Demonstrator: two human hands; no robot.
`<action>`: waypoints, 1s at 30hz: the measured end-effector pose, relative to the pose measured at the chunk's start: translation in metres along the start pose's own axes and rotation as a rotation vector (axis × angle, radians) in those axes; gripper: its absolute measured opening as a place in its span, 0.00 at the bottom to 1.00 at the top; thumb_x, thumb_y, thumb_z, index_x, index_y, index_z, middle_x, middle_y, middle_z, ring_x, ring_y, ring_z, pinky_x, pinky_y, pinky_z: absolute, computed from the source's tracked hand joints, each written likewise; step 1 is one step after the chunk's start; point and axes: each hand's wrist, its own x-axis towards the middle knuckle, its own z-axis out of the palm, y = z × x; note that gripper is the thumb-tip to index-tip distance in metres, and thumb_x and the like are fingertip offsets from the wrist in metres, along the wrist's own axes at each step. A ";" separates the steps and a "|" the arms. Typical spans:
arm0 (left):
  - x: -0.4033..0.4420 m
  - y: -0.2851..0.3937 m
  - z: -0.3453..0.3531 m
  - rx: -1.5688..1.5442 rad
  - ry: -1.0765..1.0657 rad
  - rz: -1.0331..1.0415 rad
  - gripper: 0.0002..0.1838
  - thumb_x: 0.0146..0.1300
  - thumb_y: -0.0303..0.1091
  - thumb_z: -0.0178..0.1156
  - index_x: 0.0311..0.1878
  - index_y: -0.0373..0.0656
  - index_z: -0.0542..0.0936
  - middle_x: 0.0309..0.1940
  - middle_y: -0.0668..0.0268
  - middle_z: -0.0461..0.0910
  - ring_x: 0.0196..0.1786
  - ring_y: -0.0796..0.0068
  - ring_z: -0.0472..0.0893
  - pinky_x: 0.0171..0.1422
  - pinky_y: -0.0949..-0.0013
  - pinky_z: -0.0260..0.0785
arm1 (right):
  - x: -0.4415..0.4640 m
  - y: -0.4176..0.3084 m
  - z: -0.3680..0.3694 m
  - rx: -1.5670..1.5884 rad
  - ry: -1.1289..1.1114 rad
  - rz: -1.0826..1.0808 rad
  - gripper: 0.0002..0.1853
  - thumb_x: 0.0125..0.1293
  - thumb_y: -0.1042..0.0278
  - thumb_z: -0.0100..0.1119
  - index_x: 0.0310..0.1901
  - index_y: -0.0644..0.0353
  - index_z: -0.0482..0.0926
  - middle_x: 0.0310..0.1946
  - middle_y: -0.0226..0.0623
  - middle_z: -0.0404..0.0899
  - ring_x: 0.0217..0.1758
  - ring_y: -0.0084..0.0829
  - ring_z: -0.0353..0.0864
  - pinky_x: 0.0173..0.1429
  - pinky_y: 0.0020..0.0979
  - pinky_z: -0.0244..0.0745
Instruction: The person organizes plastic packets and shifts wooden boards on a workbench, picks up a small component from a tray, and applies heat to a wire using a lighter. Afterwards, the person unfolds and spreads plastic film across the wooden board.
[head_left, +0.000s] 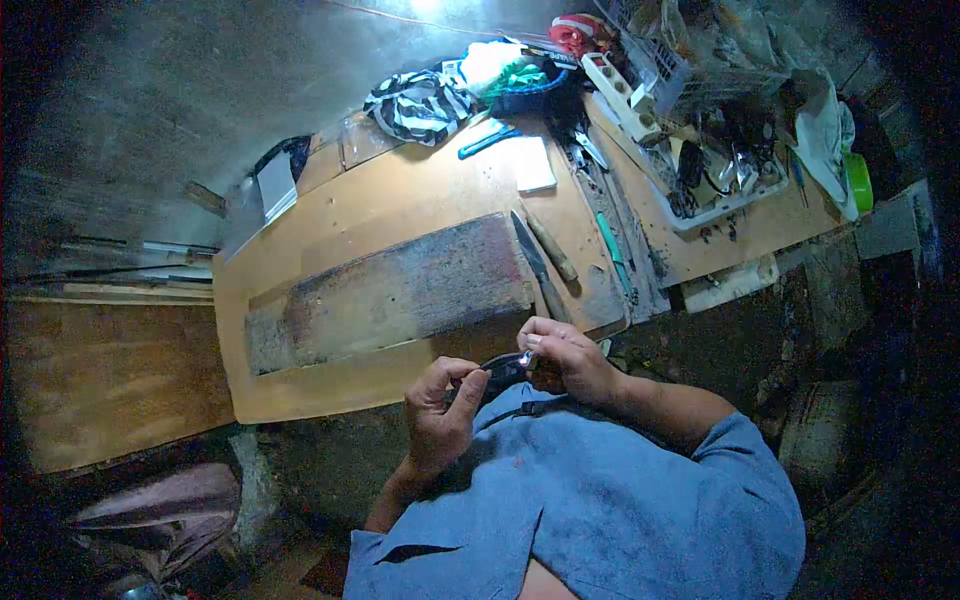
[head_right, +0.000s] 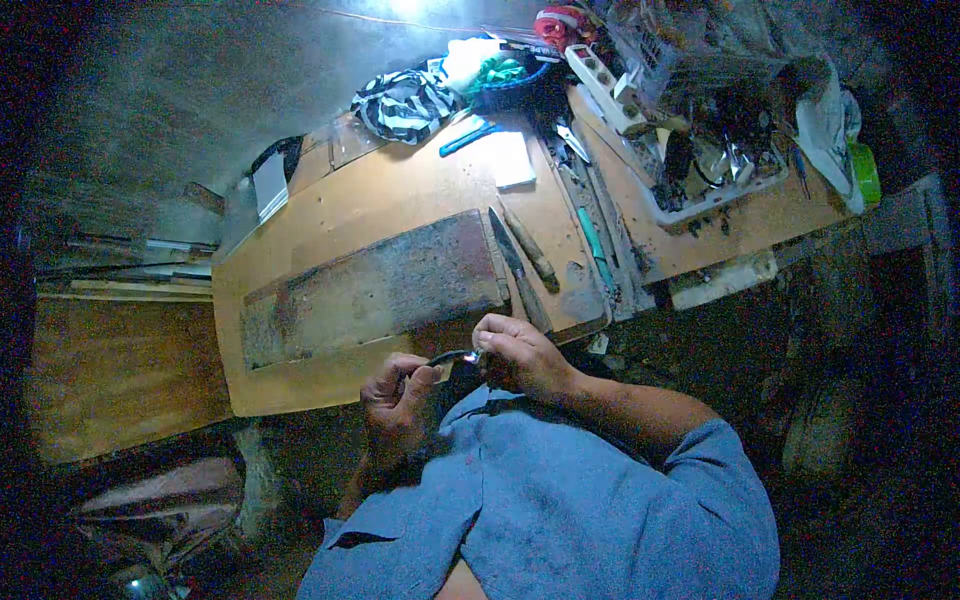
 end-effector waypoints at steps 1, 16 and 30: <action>0.000 -0.001 0.000 0.000 0.000 0.002 0.04 0.61 0.27 0.60 0.32 0.36 0.78 0.27 0.70 0.75 0.30 0.83 0.71 0.35 0.77 0.64 | 0.000 -0.001 0.001 0.003 0.009 0.002 0.08 0.68 0.62 0.45 0.35 0.55 0.68 0.24 0.23 0.64 0.25 0.17 0.62 0.27 0.21 0.59; 0.003 0.002 0.002 -0.087 -0.010 -0.084 0.05 0.61 0.26 0.60 0.32 0.35 0.78 0.27 0.69 0.76 0.32 0.83 0.72 0.38 0.77 0.64 | -0.002 -0.006 0.003 0.005 0.008 0.041 0.08 0.68 0.61 0.46 0.35 0.54 0.67 0.26 0.24 0.66 0.28 0.18 0.65 0.31 0.22 0.62; 0.003 -0.006 0.001 -0.068 -0.015 -0.036 0.05 0.61 0.27 0.60 0.33 0.35 0.78 0.27 0.69 0.76 0.32 0.83 0.71 0.38 0.77 0.65 | -0.001 -0.005 0.001 0.012 0.009 0.019 0.06 0.67 0.63 0.45 0.35 0.54 0.67 0.27 0.23 0.64 0.29 0.17 0.64 0.32 0.22 0.62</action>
